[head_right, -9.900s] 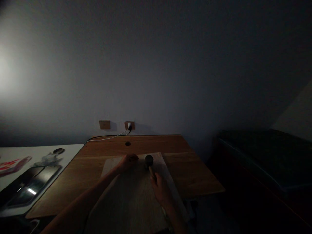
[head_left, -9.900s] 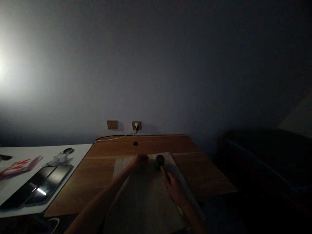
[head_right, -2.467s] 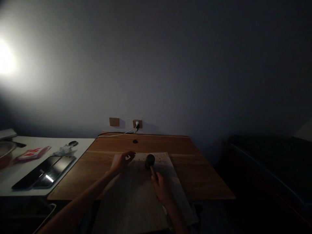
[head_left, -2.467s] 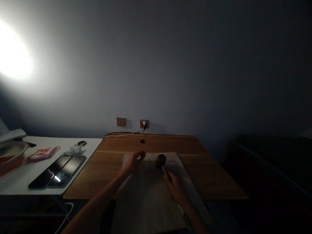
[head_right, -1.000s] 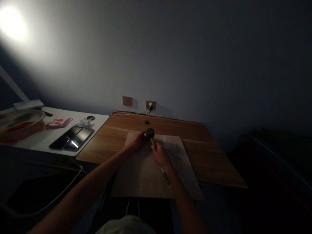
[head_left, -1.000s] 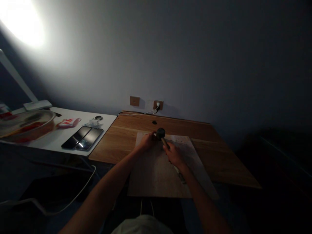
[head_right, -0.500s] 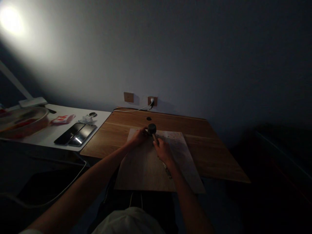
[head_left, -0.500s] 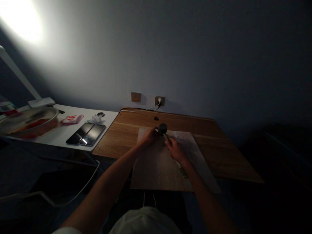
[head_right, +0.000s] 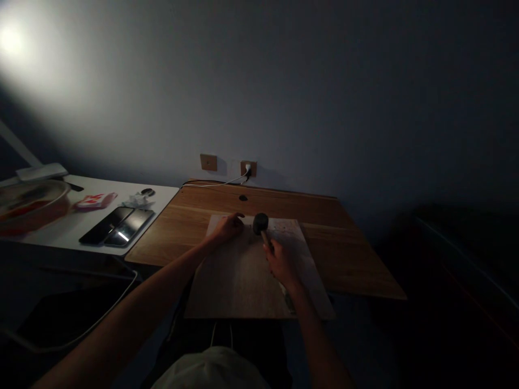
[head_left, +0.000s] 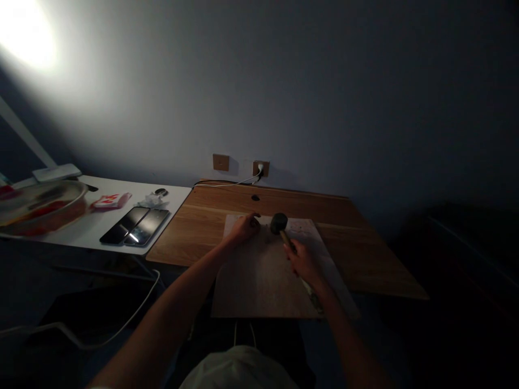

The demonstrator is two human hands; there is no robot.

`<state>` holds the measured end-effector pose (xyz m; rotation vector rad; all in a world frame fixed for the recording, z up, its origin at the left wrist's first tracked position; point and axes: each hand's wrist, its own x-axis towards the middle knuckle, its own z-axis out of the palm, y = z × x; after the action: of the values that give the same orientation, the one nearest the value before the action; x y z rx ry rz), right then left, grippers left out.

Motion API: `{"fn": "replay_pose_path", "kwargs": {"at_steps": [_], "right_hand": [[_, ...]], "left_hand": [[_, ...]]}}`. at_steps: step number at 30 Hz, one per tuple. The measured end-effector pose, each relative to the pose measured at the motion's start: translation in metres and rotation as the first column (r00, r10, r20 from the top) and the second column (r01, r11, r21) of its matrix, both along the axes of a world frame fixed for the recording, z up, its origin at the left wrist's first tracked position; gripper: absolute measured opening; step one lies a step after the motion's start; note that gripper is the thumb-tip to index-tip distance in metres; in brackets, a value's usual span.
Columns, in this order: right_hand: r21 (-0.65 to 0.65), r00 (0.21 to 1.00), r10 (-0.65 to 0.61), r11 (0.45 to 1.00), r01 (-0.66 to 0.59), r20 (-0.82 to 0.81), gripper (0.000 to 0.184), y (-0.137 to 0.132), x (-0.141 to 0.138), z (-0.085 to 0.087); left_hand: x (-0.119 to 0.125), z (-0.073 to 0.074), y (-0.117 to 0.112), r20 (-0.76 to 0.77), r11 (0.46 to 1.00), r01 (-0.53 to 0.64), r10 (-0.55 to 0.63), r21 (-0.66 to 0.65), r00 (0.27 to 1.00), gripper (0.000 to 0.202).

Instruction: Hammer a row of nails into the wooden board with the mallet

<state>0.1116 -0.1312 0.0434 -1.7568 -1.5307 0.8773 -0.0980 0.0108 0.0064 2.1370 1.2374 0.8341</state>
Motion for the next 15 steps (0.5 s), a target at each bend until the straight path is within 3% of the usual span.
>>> {"fn": "replay_pose_path", "kwargs": {"at_steps": [5,11,13,15], "right_hand": [[0.007,0.999,-0.03,1.0,0.03,0.028,0.037,-0.008,0.006,-0.01],[0.034,0.997,-0.03,0.999,0.028,0.066,0.039,-0.008,0.007,-0.014],[0.045,0.996,-0.035,0.999,0.031,0.086,0.039,-0.008,0.008,-0.014],[0.056,0.994,-0.042,0.998,0.036,0.104,0.041,-0.008,0.009,-0.015]], "left_hand": [[-0.001,-0.004,0.005,0.068,0.997,-0.023,0.019,0.069,0.998,0.059],[-0.002,0.005,-0.01,0.054,0.963,-0.084,0.073,0.257,0.996,0.042],[-0.003,0.01,-0.021,-0.079,0.938,0.074,-0.05,0.338,0.996,0.034],[-0.003,0.013,-0.032,-0.238,0.886,0.303,-0.228,0.35,0.944,0.03]]}}
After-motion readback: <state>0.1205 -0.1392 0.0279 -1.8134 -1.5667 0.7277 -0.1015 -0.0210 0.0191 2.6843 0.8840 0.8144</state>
